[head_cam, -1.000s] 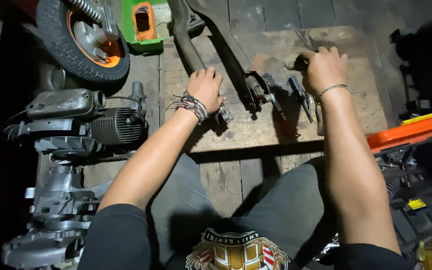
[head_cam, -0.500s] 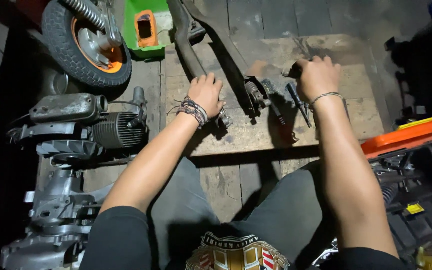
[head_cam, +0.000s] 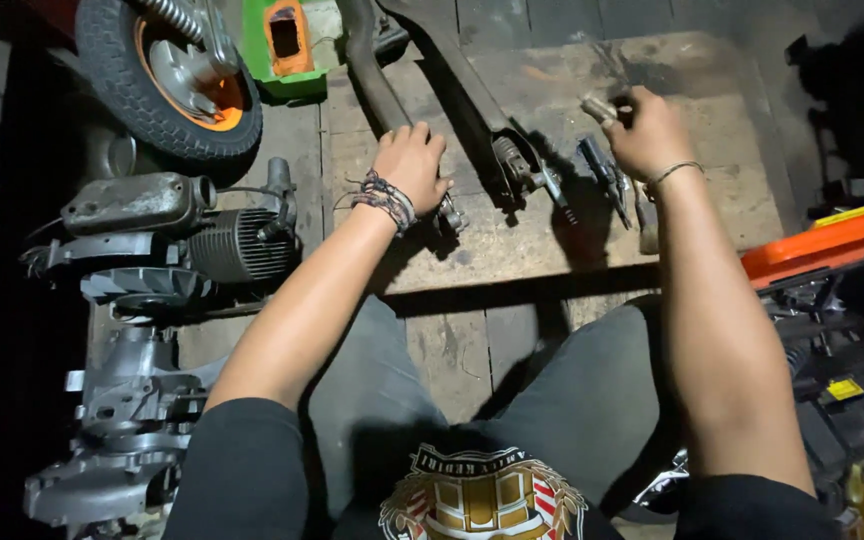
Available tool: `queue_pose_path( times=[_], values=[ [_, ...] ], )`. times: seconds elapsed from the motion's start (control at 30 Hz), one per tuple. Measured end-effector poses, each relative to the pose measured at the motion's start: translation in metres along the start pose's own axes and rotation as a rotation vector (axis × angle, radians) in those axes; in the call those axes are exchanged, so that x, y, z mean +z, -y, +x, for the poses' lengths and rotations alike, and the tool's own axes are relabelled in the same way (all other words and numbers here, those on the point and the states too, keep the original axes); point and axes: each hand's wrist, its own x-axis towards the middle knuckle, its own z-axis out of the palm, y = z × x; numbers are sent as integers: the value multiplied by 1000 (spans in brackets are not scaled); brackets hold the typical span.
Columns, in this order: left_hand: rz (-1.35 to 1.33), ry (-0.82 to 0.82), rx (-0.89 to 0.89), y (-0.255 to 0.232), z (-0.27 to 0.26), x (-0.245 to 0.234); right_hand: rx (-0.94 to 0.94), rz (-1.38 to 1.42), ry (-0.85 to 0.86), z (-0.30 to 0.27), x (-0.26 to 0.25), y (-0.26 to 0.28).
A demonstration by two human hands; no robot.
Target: The person cleans a metal motorcycle fork using a scraper and a wire brush. They scrape the surface to remove debris and then scrub the part with the brush to clean it further.
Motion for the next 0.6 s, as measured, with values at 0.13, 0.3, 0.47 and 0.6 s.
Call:
queue_pose_path(
  times=[0.13,0.3,0.47,0.6],
  values=[
    [9,-13,1,-2,6,4,103,374,50,5,34,-34],
    [16,-19,-40,-5,15,3,485,820,232,-11,4,16],
    [2,-16,-35,-11,15,-1,473,999,328,-6,-2,-9],
    [-30,-49,-15,-16,16,-8,425,1130,407,-20,-13,18]
  ],
)
